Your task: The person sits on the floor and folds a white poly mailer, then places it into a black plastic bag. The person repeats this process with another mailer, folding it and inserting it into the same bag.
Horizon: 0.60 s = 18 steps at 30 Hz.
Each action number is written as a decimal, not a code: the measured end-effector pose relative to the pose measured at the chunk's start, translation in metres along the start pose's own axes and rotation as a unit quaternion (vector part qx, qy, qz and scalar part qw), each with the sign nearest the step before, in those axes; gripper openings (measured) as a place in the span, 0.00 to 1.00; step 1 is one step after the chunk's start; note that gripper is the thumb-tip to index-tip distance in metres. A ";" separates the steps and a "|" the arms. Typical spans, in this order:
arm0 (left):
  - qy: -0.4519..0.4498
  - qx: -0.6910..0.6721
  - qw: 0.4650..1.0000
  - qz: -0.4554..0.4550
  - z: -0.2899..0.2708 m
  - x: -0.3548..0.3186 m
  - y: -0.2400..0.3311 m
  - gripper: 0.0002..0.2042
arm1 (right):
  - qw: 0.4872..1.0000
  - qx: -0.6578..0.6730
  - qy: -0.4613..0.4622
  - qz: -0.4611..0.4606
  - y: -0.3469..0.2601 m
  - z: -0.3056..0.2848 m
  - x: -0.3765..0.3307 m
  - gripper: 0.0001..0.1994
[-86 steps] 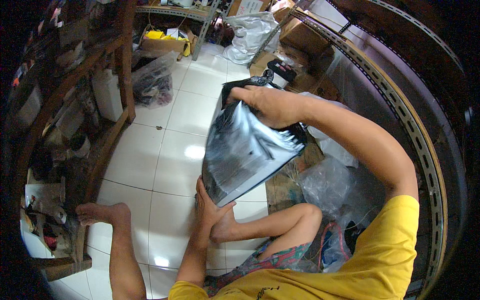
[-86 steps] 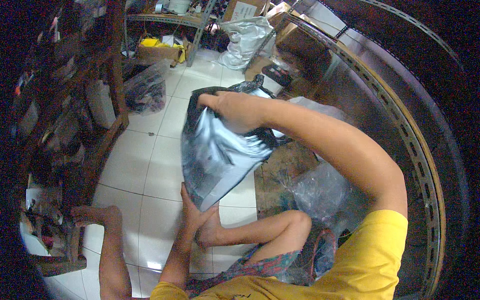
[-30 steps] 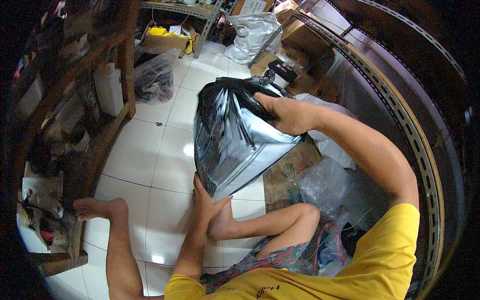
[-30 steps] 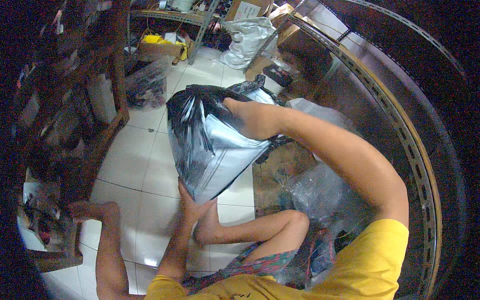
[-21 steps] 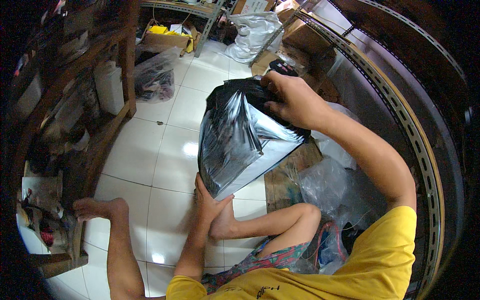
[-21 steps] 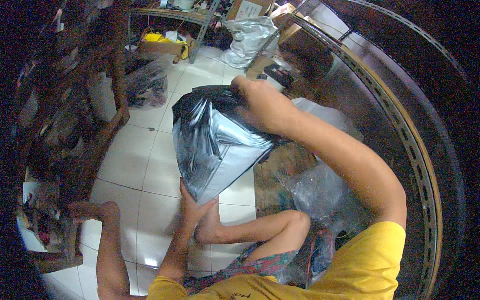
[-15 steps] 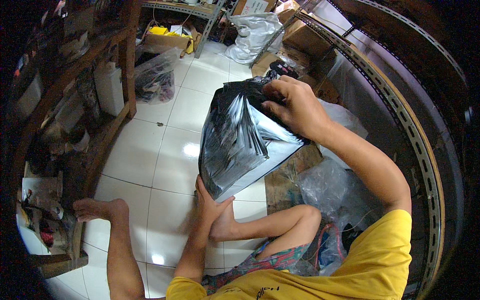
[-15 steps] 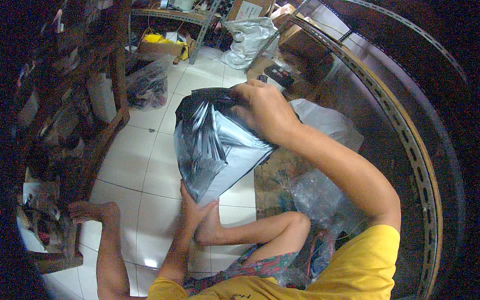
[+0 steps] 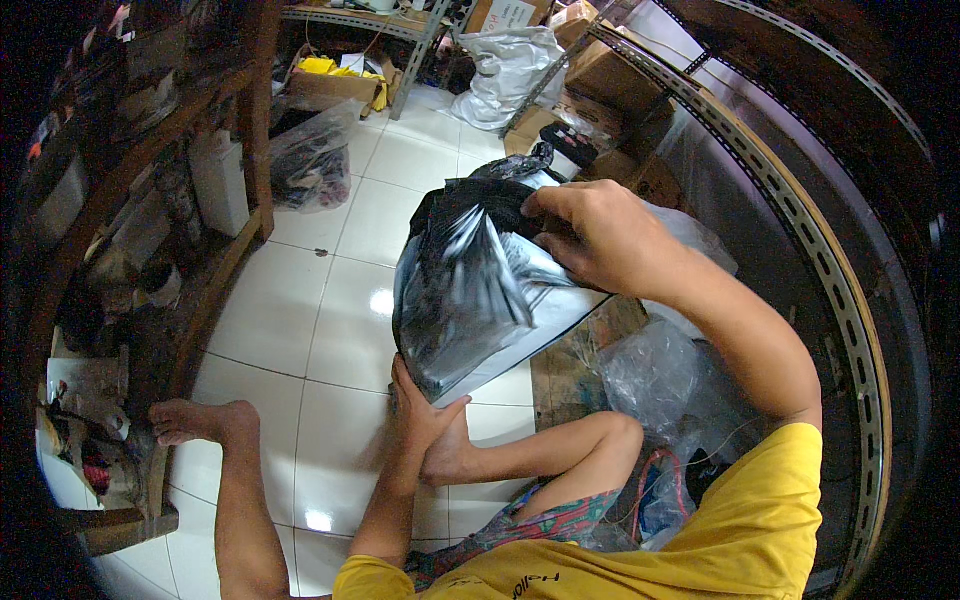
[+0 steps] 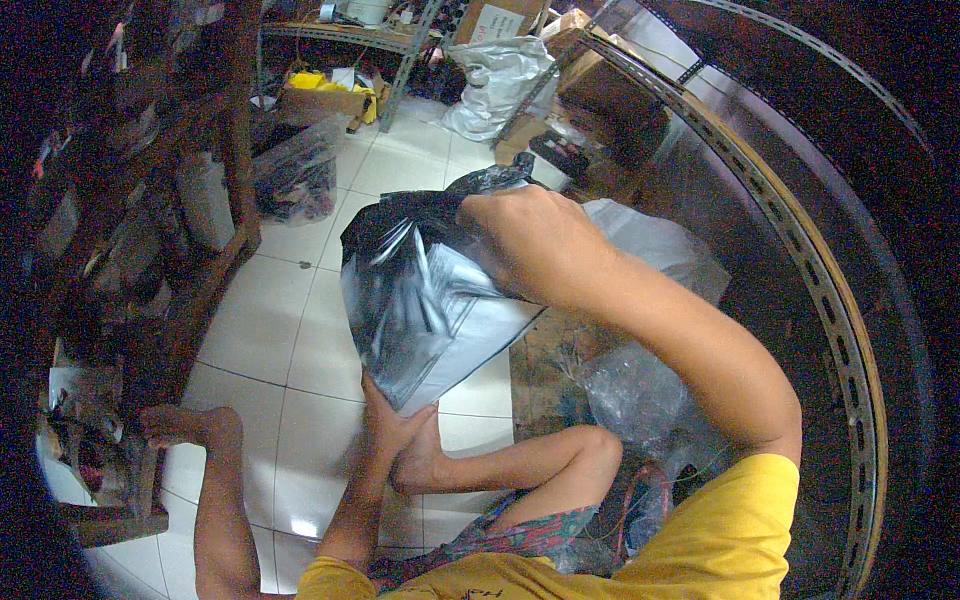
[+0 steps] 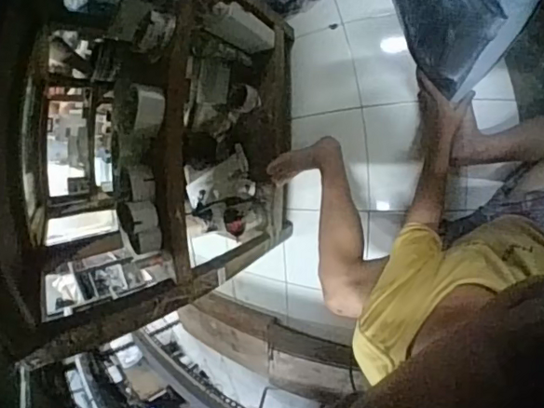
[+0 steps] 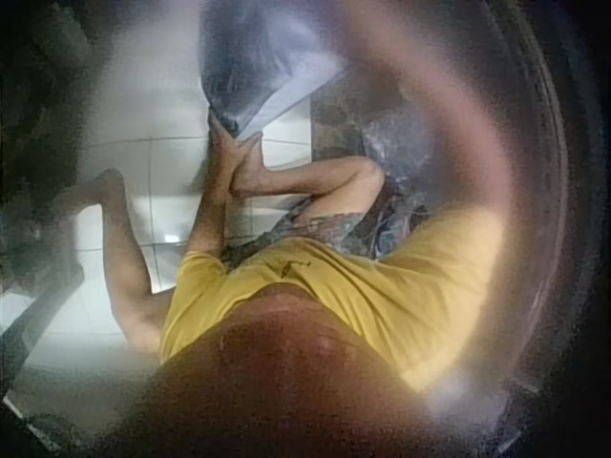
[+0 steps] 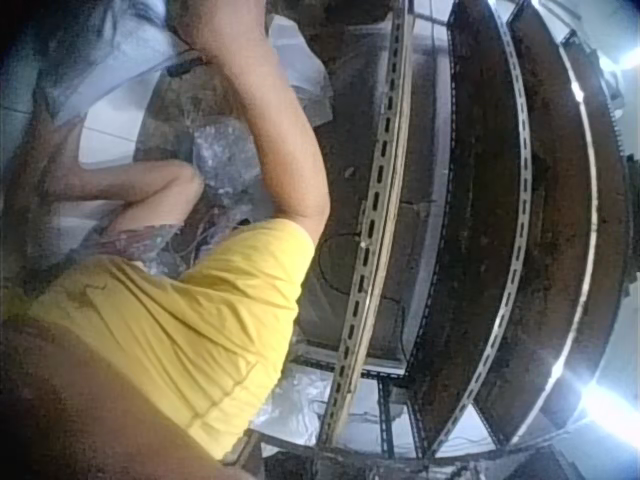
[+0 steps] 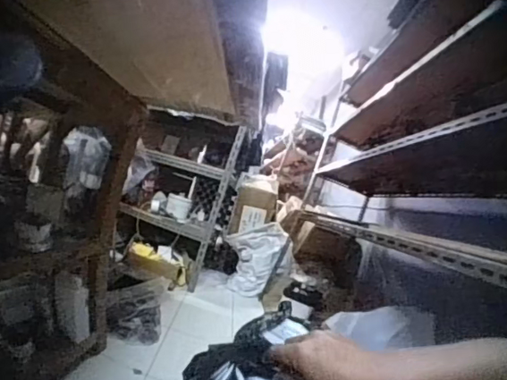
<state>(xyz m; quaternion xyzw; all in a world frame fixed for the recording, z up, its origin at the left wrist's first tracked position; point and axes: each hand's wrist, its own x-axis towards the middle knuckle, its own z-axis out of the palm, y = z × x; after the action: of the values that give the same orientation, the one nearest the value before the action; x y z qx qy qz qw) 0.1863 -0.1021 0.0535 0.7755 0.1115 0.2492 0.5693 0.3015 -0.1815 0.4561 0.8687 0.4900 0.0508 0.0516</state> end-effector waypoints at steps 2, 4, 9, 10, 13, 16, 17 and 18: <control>0.004 0.004 1.000 -0.007 -0.002 0.000 -0.002 0.68 | 0.997 -0.012 -0.050 -0.054 0.002 -0.011 0.004 0.15; -0.010 0.001 1.000 -0.018 -0.001 -0.002 -0.002 0.68 | 0.989 0.017 -0.144 0.000 0.001 -0.019 0.007 0.21; -0.009 -0.007 1.000 -0.004 -0.002 0.001 0.000 0.69 | 0.978 0.120 -0.130 -0.113 0.032 0.003 0.039 0.30; -0.020 -0.017 1.000 -0.002 0.000 0.001 0.003 0.69 | 0.982 0.075 -0.131 -0.115 0.039 0.007 0.046 0.31; -0.049 -0.023 0.998 -0.019 0.003 0.005 0.003 0.69 | 0.975 0.123 -0.158 -0.097 0.047 0.016 0.066 0.28; -0.021 -0.005 1.000 -0.015 0.001 0.003 0.001 0.69 | 0.963 0.176 -0.142 -0.147 0.026 0.023 0.058 0.26; -0.015 -0.010 1.000 -0.011 0.002 0.005 0.000 0.69 | 0.947 0.202 -0.181 -0.172 0.032 0.020 0.060 0.25; -0.007 -0.014 1.000 -0.008 0.000 0.005 -0.003 0.69 | 0.967 0.160 -0.161 -0.113 0.026 0.012 0.061 0.25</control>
<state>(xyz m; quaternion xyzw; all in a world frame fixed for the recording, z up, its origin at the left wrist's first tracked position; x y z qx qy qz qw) 0.1911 -0.0989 0.0518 0.7685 0.1101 0.2407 0.5826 0.3566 -0.1433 0.4505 0.8014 0.5721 -0.1745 -0.0047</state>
